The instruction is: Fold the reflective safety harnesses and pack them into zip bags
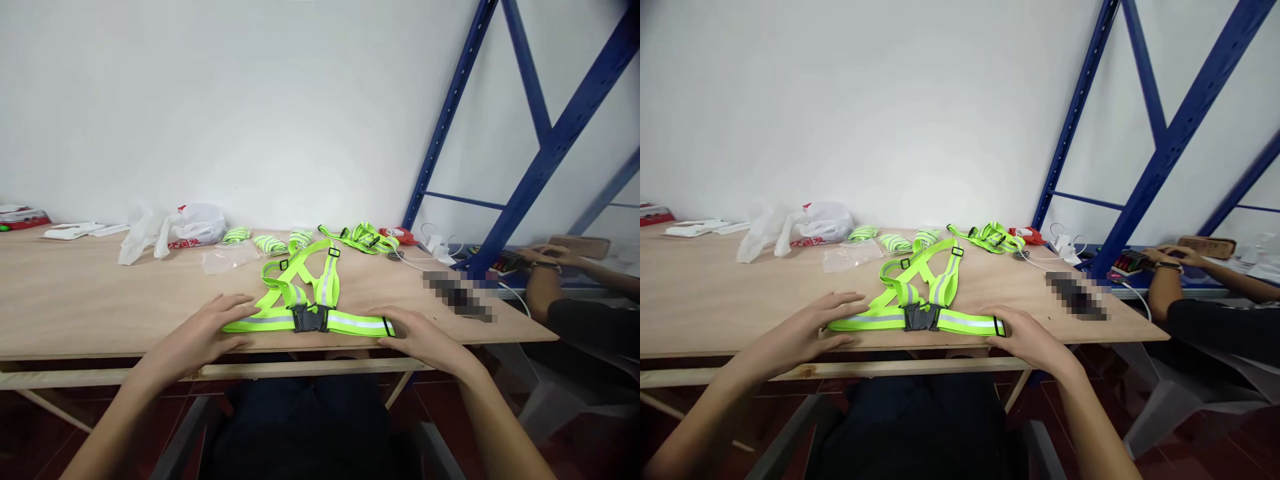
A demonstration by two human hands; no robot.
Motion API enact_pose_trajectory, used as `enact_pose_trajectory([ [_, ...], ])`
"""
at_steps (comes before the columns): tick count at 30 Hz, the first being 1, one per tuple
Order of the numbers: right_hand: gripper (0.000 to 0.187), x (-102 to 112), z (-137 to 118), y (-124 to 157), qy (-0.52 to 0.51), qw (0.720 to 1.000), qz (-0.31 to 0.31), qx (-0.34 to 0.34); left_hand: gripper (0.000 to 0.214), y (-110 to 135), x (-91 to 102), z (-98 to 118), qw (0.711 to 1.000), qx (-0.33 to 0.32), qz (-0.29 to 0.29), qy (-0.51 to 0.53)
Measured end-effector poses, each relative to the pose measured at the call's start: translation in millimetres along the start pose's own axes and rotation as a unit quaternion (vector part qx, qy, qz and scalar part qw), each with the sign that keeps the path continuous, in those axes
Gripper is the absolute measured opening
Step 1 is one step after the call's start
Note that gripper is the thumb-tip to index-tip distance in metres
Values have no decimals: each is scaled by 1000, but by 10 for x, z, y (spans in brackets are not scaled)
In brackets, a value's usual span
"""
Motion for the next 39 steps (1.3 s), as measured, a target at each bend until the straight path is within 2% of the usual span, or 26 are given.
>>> enact_pose_trajectory([
  [3,48,36,50,14,-32,999,-14,-12,47,53,67,-176,998,56,-7,19],
  [8,46,45,170,31,-94,995,-18,-26,40,-3,36,-245,994,70,11,87],
  [11,53,36,207,3,-155,987,18,-36,45,-39,29,-245,987,87,53,124],
  [13,60,21,225,-32,-195,978,51,-49,49,-43,28,-257,982,102,62,145],
  [16,64,-20,262,-85,-239,963,101,-71,49,-26,23,-284,977,113,33,178],
  [21,55,-134,369,-132,-309,932,170,-86,50,2,37,-295,965,115,29,232],
  [24,55,-200,433,-142,-349,911,196,-93,54,6,44,-276,961,120,4,248],
  [27,54,-218,452,-144,-348,911,201,-96,55,11,37,-273,959,126,-7,254],
  [29,52,-201,434,-139,-325,920,198,-94,55,6,20,-285,951,134,18,279],
  [31,52,-176,408,-134,-303,929,194,-92,57,-16,-3,-293,932,145,73,323],
  [34,53,-164,394,-133,-290,933,192,-88,61,-82,-54,-267,890,154,166,396],
  [39,50,-232,472,-147,-305,927,199,-84,59,-198,-171,-198,781,144,265,546],
])
Point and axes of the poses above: each hand's wrist, its own y-axis away from the middle knuckle, its own x-axis out of the back of the hand, z = x × y, the point moved 1 cm from there along -y, towards the middle knuckle, and after that the axes turned 14 degrees about y, right-handed, at the moved point
